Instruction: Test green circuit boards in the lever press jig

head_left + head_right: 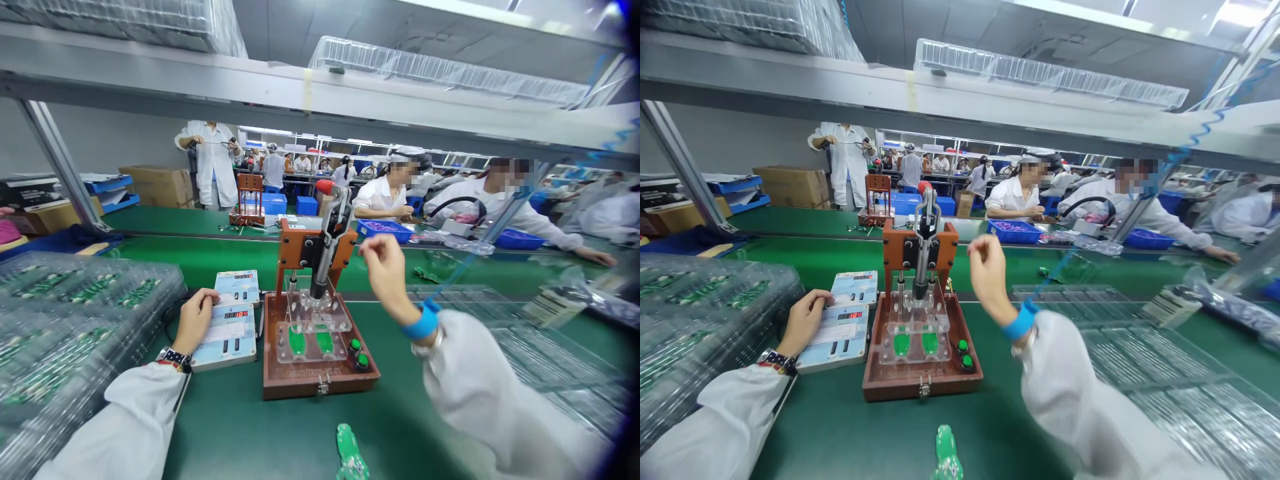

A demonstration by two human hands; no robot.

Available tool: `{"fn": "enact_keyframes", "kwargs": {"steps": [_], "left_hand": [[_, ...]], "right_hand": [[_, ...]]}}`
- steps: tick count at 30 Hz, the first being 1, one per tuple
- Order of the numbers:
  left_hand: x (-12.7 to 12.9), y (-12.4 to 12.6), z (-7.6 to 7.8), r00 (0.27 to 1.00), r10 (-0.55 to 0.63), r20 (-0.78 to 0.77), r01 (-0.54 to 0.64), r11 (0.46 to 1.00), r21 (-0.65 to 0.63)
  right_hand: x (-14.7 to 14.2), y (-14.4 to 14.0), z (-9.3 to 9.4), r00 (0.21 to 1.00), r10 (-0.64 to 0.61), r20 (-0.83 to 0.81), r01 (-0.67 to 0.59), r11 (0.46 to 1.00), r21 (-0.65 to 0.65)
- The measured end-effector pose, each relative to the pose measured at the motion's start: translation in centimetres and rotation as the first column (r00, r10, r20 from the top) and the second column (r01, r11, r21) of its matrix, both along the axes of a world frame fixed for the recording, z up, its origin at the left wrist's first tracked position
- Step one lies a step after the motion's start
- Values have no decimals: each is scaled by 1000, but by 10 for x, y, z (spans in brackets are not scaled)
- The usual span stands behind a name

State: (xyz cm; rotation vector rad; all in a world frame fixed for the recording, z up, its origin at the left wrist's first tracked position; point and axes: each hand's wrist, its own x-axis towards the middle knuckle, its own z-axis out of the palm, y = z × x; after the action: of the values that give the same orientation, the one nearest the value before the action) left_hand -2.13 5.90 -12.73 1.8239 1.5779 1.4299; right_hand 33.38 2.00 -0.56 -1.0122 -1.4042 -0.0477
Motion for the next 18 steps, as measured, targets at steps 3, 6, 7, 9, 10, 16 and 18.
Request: {"fn": "enact_keyframes", "kwargs": {"steps": [3, 6, 7, 9, 10, 16, 18], "left_hand": [[0, 0, 0, 1000, -2, 9, 2, 1000, -11], [0, -1, 0, 1000, 10, 11, -10, 1000, -15], [1, -1, 1, 1000, 14, 11, -14, 1000, -15], [1, -2, 2, 1000, 19, 11, -19, 1000, -14], [1, -2, 2, 1000, 21, 10, -21, 1000, -13], [2, -2, 2, 1000, 19, 11, -19, 1000, -7], [1, -1, 2, 1000, 14, 11, -14, 1000, -8]], "right_hand": [[-2, -50, -59, 988, 112, 103, -90, 976, -198], [-14, -83, -76, 861, 296, 415, -108, 901, -419], [-18, -89, -75, 803, 337, 491, -92, 885, -457], [-24, -95, -68, 724, 381, 576, -62, 867, -495], [-25, -96, -65, 699, 399, 593, -53, 857, -513], [-25, -93, -65, 629, 324, 707, -65, 928, -367], [-24, -92, -66, 553, 240, 798, -68, 967, -245]]}}
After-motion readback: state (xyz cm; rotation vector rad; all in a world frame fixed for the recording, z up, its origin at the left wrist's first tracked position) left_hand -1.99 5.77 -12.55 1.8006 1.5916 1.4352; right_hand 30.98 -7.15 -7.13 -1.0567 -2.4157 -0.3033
